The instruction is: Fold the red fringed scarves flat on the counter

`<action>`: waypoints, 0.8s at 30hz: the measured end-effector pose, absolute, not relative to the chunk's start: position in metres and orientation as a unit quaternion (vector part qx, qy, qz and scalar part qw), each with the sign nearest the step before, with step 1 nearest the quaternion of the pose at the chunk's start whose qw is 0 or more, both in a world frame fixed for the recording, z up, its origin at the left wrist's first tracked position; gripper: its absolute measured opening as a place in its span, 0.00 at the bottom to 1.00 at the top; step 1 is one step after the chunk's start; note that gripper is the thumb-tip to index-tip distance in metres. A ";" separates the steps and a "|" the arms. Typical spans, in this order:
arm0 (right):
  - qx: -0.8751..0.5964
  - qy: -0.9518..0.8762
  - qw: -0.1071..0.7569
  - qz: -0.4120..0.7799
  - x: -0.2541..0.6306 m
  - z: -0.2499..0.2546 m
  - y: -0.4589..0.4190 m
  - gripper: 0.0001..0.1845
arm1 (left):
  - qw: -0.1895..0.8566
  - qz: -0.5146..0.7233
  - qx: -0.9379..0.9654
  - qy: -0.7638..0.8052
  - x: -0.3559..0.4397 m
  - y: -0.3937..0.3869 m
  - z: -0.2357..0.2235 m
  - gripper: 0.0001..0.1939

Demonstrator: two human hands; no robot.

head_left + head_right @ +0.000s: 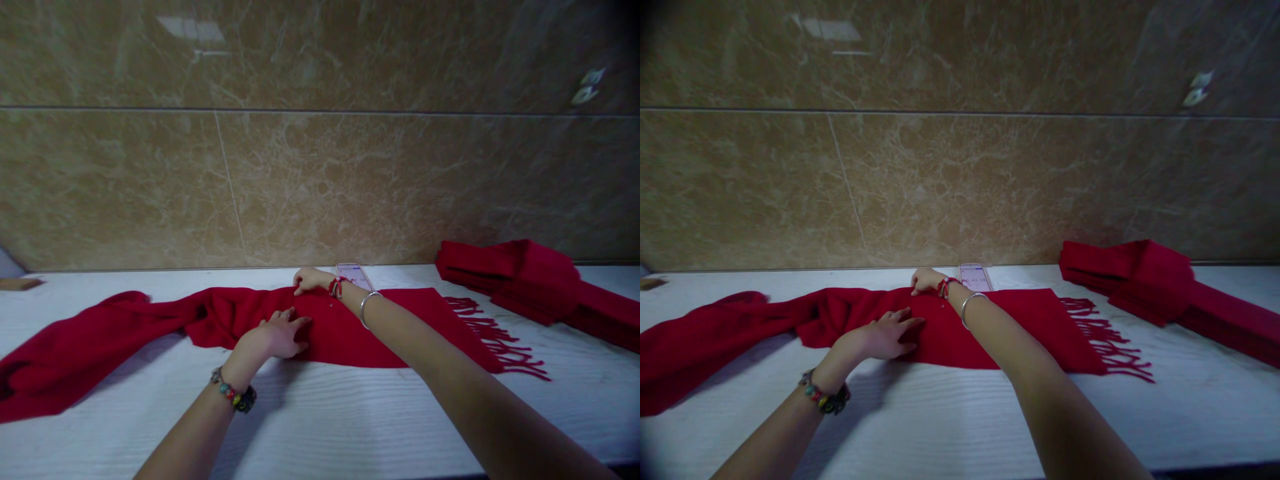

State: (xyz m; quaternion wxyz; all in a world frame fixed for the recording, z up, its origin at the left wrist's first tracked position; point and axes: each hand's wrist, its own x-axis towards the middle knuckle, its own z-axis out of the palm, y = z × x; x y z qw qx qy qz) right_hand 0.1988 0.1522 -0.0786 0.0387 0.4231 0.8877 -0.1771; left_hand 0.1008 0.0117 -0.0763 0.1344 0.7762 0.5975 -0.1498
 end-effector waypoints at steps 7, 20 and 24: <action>0.433 0.879 0.009 -0.199 0.181 -0.079 0.146 0.12 | 0.155 -0.160 0.760 0.610 0.099 0.012 -0.075 0.34; 0.415 0.884 0.034 -0.214 0.221 -0.078 0.164 0.15 | 0.159 -0.151 0.778 0.588 0.098 0.013 -0.075 0.35; 0.422 0.882 0.071 -0.199 0.249 -0.075 0.168 0.14 | 0.149 -0.147 0.763 0.611 0.098 0.015 -0.081 0.37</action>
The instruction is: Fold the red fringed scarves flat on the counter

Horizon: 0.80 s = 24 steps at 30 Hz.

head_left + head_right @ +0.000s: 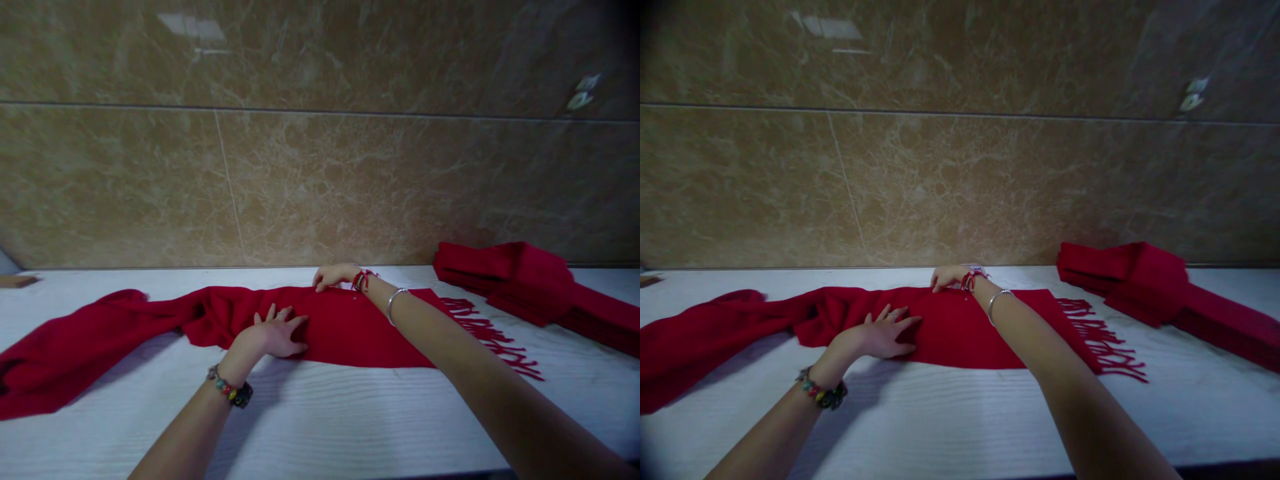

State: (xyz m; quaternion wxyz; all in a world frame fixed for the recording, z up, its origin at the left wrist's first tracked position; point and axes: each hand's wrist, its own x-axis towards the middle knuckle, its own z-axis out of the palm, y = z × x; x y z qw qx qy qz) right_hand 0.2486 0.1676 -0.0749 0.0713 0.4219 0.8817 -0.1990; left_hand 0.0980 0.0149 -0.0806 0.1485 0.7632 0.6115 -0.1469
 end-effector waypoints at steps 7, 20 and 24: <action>0.438 0.885 0.057 -0.146 0.257 -0.082 0.162 0.15 | 0.098 -0.036 0.811 0.576 0.114 0.016 -0.101 0.29; 0.431 0.894 0.085 -0.089 0.284 -0.075 0.160 0.17 | 0.146 -0.098 0.780 0.600 0.124 0.015 -0.109 0.26; 0.411 0.898 0.120 -0.107 0.292 -0.070 0.160 0.16 | 0.140 -0.096 0.780 0.602 0.124 0.016 -0.111 0.26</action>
